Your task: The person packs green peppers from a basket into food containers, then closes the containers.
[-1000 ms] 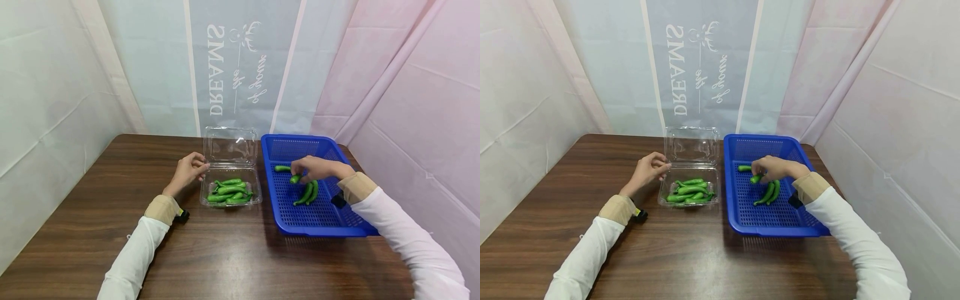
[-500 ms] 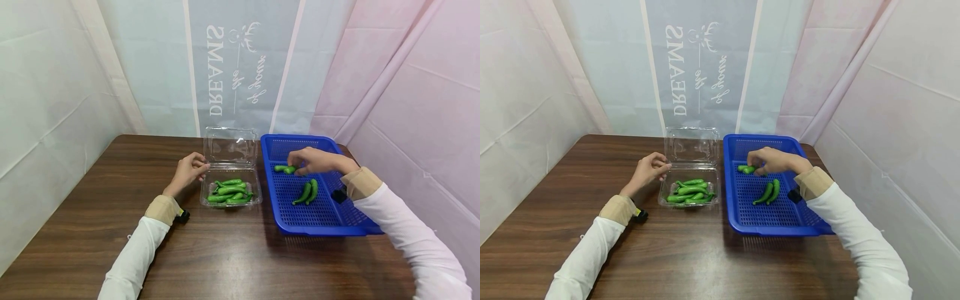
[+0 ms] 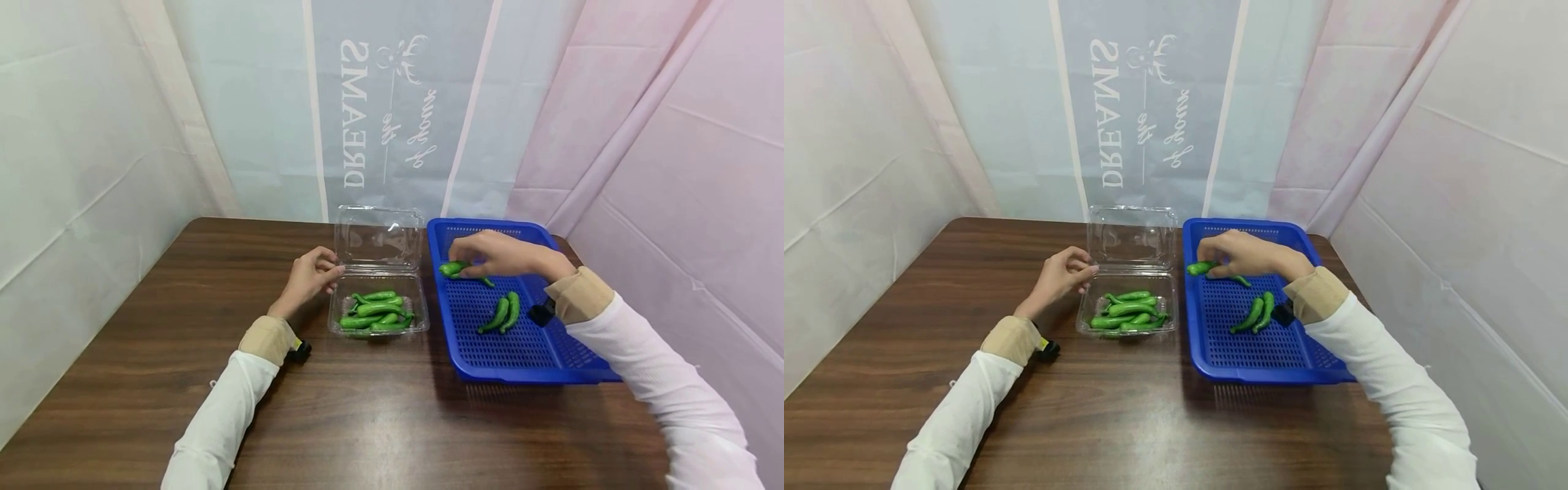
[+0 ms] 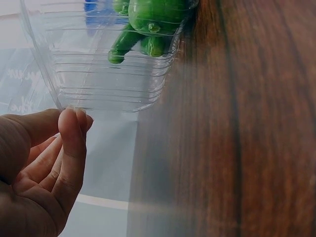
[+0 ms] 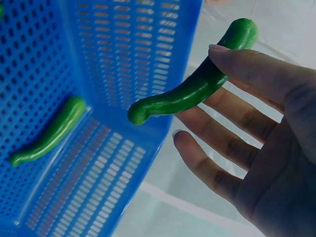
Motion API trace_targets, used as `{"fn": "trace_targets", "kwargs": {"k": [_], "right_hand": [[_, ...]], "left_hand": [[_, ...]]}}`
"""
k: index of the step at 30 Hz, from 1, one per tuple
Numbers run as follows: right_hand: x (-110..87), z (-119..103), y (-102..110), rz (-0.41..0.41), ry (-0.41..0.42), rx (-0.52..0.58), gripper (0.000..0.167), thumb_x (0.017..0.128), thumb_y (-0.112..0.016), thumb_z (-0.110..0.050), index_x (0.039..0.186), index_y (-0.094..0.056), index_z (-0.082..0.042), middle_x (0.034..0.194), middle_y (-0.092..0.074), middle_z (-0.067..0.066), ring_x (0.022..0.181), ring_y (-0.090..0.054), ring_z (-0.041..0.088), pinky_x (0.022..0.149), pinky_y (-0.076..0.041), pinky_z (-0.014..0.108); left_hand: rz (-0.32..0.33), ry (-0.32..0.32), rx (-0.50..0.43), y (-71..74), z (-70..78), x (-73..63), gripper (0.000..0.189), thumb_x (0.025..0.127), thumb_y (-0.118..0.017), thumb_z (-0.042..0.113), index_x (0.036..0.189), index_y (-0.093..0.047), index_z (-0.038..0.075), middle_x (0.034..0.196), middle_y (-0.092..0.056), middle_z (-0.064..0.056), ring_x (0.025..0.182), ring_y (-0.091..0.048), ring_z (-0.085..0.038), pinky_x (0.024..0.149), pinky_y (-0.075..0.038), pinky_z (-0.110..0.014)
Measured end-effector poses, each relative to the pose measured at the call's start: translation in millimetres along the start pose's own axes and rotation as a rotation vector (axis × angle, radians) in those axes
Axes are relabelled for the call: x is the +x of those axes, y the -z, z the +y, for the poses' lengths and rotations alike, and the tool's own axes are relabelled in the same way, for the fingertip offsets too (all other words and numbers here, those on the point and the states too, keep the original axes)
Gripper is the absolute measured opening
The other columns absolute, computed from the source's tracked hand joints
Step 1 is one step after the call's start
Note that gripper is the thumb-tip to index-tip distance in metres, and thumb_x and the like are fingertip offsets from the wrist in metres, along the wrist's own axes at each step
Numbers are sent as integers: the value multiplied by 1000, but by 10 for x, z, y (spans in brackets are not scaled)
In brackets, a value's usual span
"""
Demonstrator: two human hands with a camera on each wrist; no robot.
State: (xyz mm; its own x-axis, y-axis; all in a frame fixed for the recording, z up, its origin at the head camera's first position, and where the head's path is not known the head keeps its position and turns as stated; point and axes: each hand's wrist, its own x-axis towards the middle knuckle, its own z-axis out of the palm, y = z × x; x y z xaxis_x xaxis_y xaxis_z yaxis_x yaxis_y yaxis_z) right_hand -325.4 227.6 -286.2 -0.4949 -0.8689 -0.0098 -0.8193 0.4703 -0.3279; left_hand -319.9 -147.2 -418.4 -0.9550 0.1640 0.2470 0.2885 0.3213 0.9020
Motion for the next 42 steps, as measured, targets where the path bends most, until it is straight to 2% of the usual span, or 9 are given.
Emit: {"fn": "trace_targets", "kwargs": {"k": [1, 5, 8, 12, 17, 21, 28, 36, 42], "right_hand": [[24, -22, 1, 3, 4, 0, 15, 92, -72, -11, 104, -65, -15, 98, -67, -2, 90, -65, 12, 79, -56, 45], [111, -95, 0, 19, -5, -10, 13, 92, -73, -16, 103, -66, -16, 95, -68, -1, 86, -64, 10, 75, -56, 38], [176, -126, -8, 33, -17, -18, 14, 92, -74, -16, 104, -66, -16, 94, -68, -5, 84, -64, 9, 73, -55, 34], [259, -158, -27, 44, -7, -19, 15, 91, -74, -14, 105, -66, -16, 95, -67, -7, 84, -65, 9, 73, -57, 37], [372, -211, -55, 53, 20, -11, 17, 90, -74, -11, 104, -67, -16, 97, -68, -6, 84, -65, 11, 73, -57, 36], [465, -238, -100, 28, 31, -19, 15, 92, -73, -14, 106, -67, -16, 98, -67, -5, 85, -65, 11, 74, -57, 38], [591, -306, -162, 0, 59, -65, 26, 92, -71, -10, 117, -66, -14, 109, -67, -2, 96, -64, 14, 82, -55, 40], [754, -424, -207, 36, 115, -108, 27, 90, -72, -4, 115, -67, -12, 108, -67, 0, 95, -63, 16, 81, -54, 37], [905, -465, -298, -6, 114, -137, 30, 90, -70, -2, 118, -65, -11, 114, -66, 3, 101, -63, 18, 85, -54, 38]], "left_hand": [[-3, 2, -2, 0, 45, -16, 25, 93, -69, 3, 111, -56, -10, 93, -69, -28, 63, -67, -33, 60, -59, -53], [-9, 12, -1, -10, 55, -8, 27, 94, -67, 0, 114, -55, -14, 95, -68, -33, 69, -66, -44, 64, -56, -60], [0, -2, 7, -20, -47, 36, 27, 94, -68, 3, 114, -56, -12, 94, -69, -30, 65, -67, -36, 61, -58, -56], [8, -12, 18, -18, -61, 31, 26, 93, -70, 5, 112, -57, -9, 92, -70, -25, 60, -66, -25, 57, -59, -49], [15, -17, 25, -11, -53, 20, 24, 93, -70, 5, 109, -57, -7, 89, -71, -22, 58, -64, -18, 54, -59, -43], [17, -18, 27, -15, -49, 21, 24, 92, -71, 5, 109, -57, -6, 89, -72, -21, 57, -64, -17, 54, -59, -42], [6, -4, 37, -29, -37, 25, 25, 93, -71, 6, 111, -57, -6, 91, -72, -21, 57, -64, -18, 55, -60, -43], [4, -6, 41, -27, -42, 26, 28, 93, -70, 5, 113, -57, -8, 92, -72, -21, 58, -65, -18, 56, -60, -43], [5, -10, 29, -36, -47, 19, 26, 93, -70, 6, 112, -57, -7, 91, -72, -21, 58, -65, -18, 58, -59, -48]]}}
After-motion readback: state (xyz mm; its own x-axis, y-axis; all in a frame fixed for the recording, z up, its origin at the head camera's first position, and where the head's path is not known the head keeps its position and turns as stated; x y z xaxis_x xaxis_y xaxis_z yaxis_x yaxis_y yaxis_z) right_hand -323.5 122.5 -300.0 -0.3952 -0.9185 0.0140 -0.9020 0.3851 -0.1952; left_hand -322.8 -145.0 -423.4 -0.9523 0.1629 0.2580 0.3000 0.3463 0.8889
